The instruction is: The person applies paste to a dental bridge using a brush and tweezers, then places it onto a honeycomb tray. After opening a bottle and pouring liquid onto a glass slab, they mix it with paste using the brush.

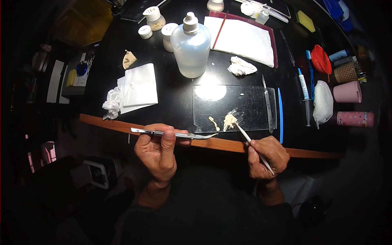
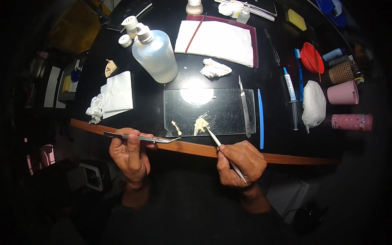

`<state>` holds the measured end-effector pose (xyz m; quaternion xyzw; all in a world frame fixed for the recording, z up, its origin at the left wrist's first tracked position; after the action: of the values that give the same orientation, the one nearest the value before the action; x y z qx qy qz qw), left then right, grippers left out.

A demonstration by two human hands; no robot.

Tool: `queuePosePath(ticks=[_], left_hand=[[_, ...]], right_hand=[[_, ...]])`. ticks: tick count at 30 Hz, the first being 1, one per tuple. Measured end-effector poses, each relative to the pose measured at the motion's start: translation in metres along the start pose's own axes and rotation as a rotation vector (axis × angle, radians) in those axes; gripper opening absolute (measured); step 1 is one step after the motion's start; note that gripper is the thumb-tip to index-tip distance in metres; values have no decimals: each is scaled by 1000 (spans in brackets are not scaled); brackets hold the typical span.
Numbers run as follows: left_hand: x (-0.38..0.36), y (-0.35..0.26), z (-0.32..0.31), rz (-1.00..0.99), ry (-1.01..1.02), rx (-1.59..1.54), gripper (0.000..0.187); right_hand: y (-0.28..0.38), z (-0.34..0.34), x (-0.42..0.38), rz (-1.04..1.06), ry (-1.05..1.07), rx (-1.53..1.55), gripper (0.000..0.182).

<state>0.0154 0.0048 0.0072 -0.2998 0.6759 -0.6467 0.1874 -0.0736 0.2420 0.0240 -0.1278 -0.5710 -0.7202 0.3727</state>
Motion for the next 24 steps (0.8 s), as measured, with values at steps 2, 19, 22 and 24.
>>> queuePosePath(ticks=[2,19,22,24], left_hand=[[0,2,1,-7,10,-33,16],[4,-1,1,-48,160,75,19],[5,-1,1,-57,195,85,20],[6,-2,0,-51,200,85,21]], right_hand=[[-1,1,-1,-2,6,-5,20],[4,-4,4,159,39,126,22],[3,-3,1,186,77,100,21],[2,-4,-2,181,61,118,23]])
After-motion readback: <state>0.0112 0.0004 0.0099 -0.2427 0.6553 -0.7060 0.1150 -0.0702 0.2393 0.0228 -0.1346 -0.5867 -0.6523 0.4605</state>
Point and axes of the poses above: each hand's wrist, its own x-axis towards the middle knuckle, its own z-axis out of the back of the hand, y = z × x, the point moved 2 cm from there along x, towards the middle knuckle, and after that the axes turned 11 degrees about x, right-handed, at the moved point
